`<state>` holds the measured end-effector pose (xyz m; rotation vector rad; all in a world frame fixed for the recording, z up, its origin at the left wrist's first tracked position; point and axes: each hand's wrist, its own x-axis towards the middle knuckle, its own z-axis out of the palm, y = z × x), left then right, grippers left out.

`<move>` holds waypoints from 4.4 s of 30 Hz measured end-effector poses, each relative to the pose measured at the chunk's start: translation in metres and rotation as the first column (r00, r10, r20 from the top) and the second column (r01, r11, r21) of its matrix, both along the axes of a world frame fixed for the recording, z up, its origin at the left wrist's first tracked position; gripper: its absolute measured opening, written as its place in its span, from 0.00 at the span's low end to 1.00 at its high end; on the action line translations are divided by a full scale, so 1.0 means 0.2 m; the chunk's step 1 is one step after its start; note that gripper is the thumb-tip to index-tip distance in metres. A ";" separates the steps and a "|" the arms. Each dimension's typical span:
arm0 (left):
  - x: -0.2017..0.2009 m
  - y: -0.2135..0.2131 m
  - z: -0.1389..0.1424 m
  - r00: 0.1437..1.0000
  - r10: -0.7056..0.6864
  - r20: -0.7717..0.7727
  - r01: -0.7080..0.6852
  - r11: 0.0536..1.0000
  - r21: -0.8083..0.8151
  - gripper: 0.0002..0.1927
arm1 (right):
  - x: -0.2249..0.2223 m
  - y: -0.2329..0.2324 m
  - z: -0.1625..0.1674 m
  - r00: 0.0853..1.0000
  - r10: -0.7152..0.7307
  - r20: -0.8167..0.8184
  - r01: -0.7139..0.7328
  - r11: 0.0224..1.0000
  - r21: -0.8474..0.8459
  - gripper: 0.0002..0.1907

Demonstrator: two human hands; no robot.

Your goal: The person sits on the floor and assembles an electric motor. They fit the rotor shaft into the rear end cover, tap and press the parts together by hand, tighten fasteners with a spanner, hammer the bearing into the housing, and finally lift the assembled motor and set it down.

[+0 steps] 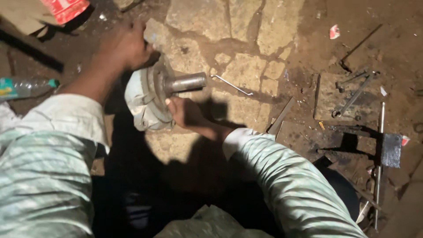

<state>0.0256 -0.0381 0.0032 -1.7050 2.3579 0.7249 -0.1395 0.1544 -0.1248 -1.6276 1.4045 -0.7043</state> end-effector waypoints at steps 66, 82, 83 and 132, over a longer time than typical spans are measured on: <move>0.16 0.07 0.11 0.998 -0.032 -0.051 0.032 0.999 -0.005 0.31 | -0.12 -0.93 0.47 0.913 -0.049 0.405 -0.001 0.992 0.123 0.11; 0.27 0.14 -0.40 0.744 0.482 -0.463 -0.436 0.875 0.210 0.26 | 0.11 -0.95 0.17 0.981 -0.076 0.179 0.051 0.989 0.143 0.11; 0.27 0.14 -0.40 0.745 0.504 -0.437 -0.452 0.863 0.225 0.26 | 0.11 -0.95 0.18 0.984 -0.091 0.154 0.058 0.977 0.206 0.11; 0.16 0.13 -0.25 0.812 0.501 -0.299 -0.469 0.865 0.176 0.35 | 0.08 -1.03 0.20 0.930 -0.208 0.304 0.076 0.916 0.394 0.10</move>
